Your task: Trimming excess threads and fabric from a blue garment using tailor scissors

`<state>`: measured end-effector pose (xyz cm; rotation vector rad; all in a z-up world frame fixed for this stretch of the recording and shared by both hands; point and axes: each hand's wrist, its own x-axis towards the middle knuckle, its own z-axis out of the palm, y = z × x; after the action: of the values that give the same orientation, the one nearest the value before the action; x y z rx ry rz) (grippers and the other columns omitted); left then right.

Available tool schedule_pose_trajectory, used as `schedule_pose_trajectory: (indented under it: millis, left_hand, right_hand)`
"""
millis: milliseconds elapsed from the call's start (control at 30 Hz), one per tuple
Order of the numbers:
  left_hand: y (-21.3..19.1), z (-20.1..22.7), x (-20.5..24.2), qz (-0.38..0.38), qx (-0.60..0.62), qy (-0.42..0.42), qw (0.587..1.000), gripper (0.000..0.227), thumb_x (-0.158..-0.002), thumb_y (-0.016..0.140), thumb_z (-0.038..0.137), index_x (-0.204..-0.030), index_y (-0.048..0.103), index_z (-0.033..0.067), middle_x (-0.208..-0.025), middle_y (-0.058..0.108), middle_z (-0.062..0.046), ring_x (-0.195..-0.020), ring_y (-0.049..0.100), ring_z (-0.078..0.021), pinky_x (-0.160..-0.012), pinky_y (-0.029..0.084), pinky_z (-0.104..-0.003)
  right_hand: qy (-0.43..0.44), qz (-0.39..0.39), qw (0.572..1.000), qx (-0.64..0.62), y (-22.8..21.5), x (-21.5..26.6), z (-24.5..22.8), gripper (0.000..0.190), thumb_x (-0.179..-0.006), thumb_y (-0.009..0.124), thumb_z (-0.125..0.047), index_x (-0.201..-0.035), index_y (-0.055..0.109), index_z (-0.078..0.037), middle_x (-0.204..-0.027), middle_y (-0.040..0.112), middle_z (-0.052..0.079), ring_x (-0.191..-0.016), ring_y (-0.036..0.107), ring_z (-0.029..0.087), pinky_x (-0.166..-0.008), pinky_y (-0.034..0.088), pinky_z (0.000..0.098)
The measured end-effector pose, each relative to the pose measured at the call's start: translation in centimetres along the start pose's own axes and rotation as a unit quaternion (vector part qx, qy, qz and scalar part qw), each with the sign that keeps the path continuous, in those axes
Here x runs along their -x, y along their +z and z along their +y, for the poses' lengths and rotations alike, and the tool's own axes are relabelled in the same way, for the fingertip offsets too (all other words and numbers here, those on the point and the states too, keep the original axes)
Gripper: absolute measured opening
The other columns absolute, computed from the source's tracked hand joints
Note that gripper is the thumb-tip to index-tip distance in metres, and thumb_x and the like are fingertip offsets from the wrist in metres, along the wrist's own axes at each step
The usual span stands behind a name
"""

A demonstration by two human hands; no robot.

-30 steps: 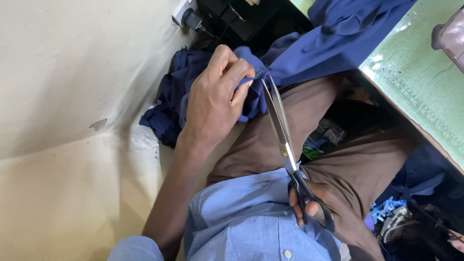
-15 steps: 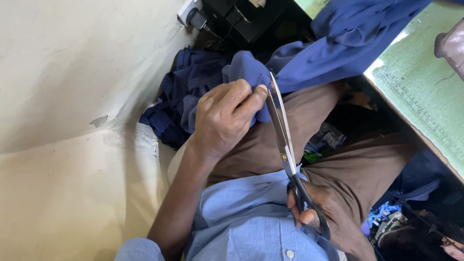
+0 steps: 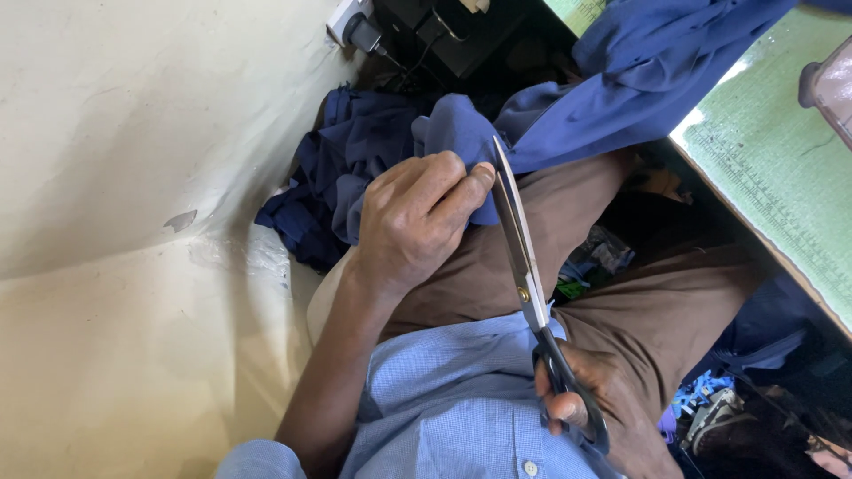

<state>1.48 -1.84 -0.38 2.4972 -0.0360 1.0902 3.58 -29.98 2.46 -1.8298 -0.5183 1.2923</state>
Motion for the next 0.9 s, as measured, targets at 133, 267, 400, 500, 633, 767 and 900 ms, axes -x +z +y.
schedule_pose_trajectory:
  millis: [133,267,400,500,633,767,900]
  left_hand:
    - [0.1,0.2,0.2,0.006,-0.007,-0.006,1.0,0.013,-0.102,0.069,-0.004,-0.091,0.064,0.0011,-0.079,0.042,-0.005,-0.06,0.046,-0.0168,-0.055,0.052,-0.029]
    - [-0.2,0.1,0.3,0.004,0.08,-0.102,0.992,0.01,-0.098,0.072,-0.007,-0.096,0.065,-0.0002,-0.089,0.049,-0.01,-0.071,0.052,-0.0217,-0.061,0.05,-0.033]
    - [-0.9,0.3,-0.6,0.012,0.203,-0.245,0.948,0.005,-0.102,0.056,0.006,-0.099,0.06,0.0035,-0.118,0.062,-0.015,-0.113,0.062,-0.0306,-0.1,0.053,-0.043]
    - [-0.6,-0.2,-0.3,0.0,0.277,-0.283,0.918,0.031,-0.111,0.04,0.035,-0.107,0.052,0.0067,-0.121,0.069,-0.014,-0.126,0.065,-0.0319,-0.111,0.051,-0.042]
    - [-0.3,-0.6,-0.6,-0.043,0.257,-0.343,0.902,0.039,-0.107,0.04,0.046,-0.101,0.05,0.0092,-0.094,0.068,-0.004,-0.082,0.063,-0.0156,-0.077,0.05,-0.031]
    - [0.1,-0.6,-1.4,-0.064,0.264,-0.312,0.91,0.03,-0.109,0.038,0.033,-0.107,0.055,0.0078,-0.095,0.059,-0.002,-0.079,0.054,-0.0139,-0.074,0.045,-0.031]
    - [1.5,-1.3,-0.9,-0.137,0.187,-0.251,0.94,0.028,-0.092,0.078,0.031,-0.106,0.07,0.0075,-0.1,0.073,-0.005,-0.086,0.07,-0.0199,-0.07,0.051,-0.033]
  right_hand:
    - [0.017,0.025,0.999,-0.014,0.7,0.5,-1.1,0.069,-0.083,0.05,-0.077,-0.062,0.063,-0.013,-0.053,0.061,-0.004,-0.055,0.053,0.01,-0.054,0.038,0.0294]
    - [0.007,0.016,0.999,-0.032,0.7,0.6,-0.5,0.066,-0.084,0.051,-0.076,-0.063,0.061,-0.015,-0.05,0.061,-0.004,-0.053,0.049,0.009,-0.052,0.035,0.0284]
    - [0.025,0.007,0.996,-0.082,0.7,1.3,1.0,0.061,-0.085,0.058,-0.07,-0.065,0.062,-0.013,-0.048,0.06,-0.001,-0.049,0.049,0.009,-0.048,0.034,0.0282]
    - [0.018,0.01,0.99,-0.143,0.6,1.9,2.0,0.058,-0.088,0.065,-0.061,-0.069,0.064,-0.006,-0.059,0.056,0.002,-0.045,0.059,0.011,-0.048,0.039,0.0263]
    - [0.001,0.009,0.987,-0.159,0.0,2.4,2.5,0.061,-0.089,0.062,-0.062,-0.07,0.065,-0.004,-0.048,0.063,0.005,-0.045,0.057,0.011,-0.047,0.041,0.0269]
    - [-0.04,0.01,0.992,-0.122,-0.4,2.4,2.0,0.062,-0.094,0.056,-0.064,-0.067,0.066,-0.009,-0.049,0.066,0.002,-0.048,0.057,0.011,-0.049,0.042,0.0265]
    - [-0.009,0.015,0.993,-0.119,-0.5,2.0,1.4,0.063,-0.09,0.058,-0.067,-0.066,0.064,-0.008,-0.053,0.061,0.003,-0.045,0.06,0.012,-0.048,0.045,0.0269]
